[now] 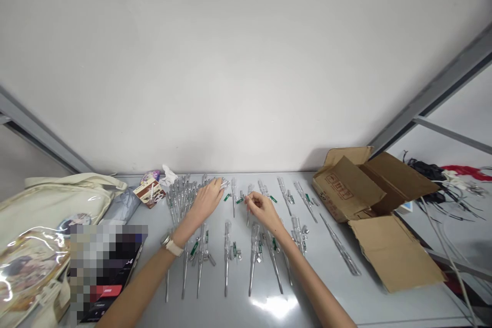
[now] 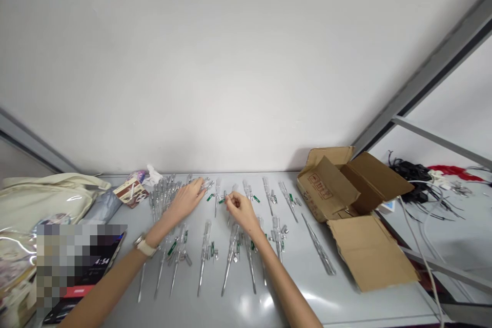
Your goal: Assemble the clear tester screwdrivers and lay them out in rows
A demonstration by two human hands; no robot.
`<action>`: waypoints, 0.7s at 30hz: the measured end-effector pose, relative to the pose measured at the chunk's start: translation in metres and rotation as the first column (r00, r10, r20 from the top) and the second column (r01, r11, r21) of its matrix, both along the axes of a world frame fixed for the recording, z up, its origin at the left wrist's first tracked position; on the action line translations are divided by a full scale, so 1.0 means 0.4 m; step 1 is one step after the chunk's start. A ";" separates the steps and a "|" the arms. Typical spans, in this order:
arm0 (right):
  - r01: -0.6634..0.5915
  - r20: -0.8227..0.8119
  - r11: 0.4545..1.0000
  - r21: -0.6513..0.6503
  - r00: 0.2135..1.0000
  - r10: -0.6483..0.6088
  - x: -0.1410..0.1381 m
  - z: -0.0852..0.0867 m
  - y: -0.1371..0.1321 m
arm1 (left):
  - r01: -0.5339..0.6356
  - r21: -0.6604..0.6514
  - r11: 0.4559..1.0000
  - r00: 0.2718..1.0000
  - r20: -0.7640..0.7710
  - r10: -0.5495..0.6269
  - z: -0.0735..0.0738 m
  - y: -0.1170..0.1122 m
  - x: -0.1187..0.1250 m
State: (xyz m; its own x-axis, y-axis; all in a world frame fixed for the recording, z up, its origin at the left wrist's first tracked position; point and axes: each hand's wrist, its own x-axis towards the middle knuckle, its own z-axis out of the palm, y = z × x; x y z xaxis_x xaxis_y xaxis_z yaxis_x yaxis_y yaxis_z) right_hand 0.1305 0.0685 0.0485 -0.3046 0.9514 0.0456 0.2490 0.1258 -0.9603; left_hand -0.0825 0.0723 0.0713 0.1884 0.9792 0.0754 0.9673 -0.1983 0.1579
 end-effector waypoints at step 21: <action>-0.027 0.158 0.991 0.131 0.987 0.006 -0.013 0.032 0.018 | -0.102 -0.018 0.995 0.989 0.103 0.103 -0.044 0.051 0.006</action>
State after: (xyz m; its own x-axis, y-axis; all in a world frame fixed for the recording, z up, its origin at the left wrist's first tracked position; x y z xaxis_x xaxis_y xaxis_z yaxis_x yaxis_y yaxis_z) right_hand 0.1254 0.0756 0.0611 -0.3340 0.9347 0.1217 0.3916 0.2550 -0.8841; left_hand -0.0799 0.0927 0.0536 0.0784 0.9939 0.0771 0.9607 -0.0960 0.2606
